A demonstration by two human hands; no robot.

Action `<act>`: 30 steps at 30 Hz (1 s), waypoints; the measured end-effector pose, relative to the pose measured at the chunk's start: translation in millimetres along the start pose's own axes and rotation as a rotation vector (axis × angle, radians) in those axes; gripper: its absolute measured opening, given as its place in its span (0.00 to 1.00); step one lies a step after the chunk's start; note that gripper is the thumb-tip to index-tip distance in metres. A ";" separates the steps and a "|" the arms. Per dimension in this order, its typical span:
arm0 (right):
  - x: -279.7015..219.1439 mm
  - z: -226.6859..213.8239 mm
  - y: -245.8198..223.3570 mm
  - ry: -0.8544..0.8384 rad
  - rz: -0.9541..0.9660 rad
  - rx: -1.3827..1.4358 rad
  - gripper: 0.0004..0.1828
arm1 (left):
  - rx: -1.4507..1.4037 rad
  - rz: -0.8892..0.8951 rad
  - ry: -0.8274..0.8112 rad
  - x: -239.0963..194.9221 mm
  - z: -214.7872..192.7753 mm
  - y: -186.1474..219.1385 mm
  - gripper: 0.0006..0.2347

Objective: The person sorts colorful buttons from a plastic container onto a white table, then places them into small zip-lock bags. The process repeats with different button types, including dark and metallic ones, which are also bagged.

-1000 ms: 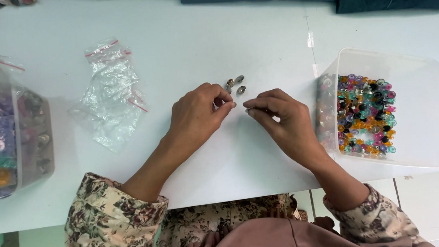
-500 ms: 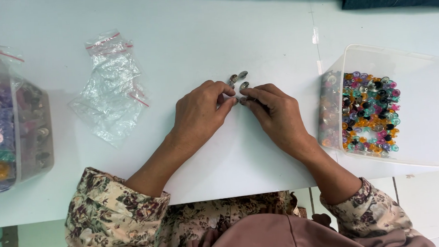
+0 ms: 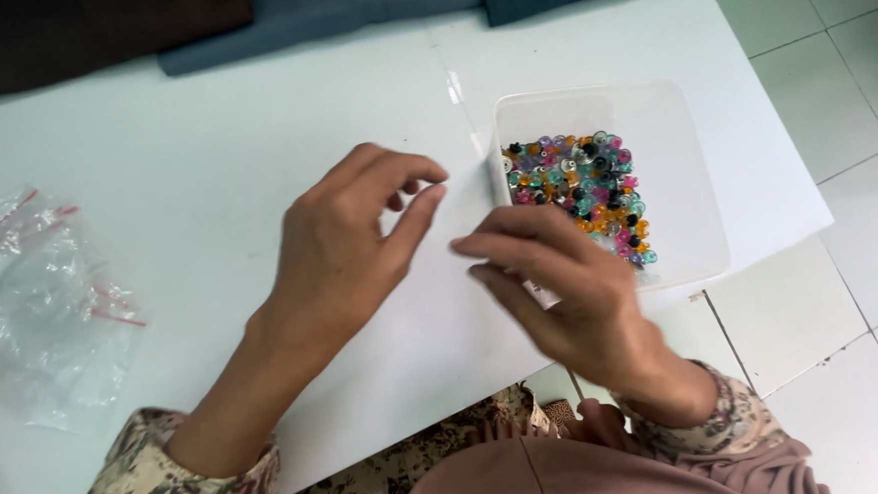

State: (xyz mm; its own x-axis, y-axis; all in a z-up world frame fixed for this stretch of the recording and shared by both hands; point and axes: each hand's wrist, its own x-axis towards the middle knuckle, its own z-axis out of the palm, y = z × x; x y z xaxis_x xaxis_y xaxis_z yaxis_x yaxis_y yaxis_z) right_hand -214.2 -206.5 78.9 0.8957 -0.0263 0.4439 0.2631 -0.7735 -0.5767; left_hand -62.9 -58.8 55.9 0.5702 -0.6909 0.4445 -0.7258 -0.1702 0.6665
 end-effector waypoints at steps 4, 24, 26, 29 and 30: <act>1.6 -48.9 52.9 0.024 0.098 -0.213 0.10 | -0.060 0.094 -0.096 42.4 53.0 13.6 0.05; 29.0 -59.4 137.1 -0.577 0.489 -0.334 0.12 | 0.716 0.213 -0.452 88.2 175.5 -13.3 0.09; 26.8 -65.6 136.9 -0.497 0.536 -0.218 0.11 | 0.636 0.193 -0.422 86.8 171.2 -12.0 0.08; 24.0 -68.1 143.6 -0.373 0.611 0.009 0.11 | 0.384 0.126 -0.374 94.9 158.8 -11.2 0.08; 23.1 -68.7 146.7 -0.327 0.634 0.114 0.11 | 0.214 0.080 -0.348 100.0 153.8 -10.5 0.09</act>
State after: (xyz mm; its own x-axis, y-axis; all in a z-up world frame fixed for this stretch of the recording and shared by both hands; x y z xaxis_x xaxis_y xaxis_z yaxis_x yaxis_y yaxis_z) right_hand -179.6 -364.1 51.7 0.9450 -0.2440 -0.2177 -0.3235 -0.6008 -0.7310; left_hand -57.4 -234.2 1.3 0.3718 -0.8977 0.2366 -0.8469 -0.2236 0.4825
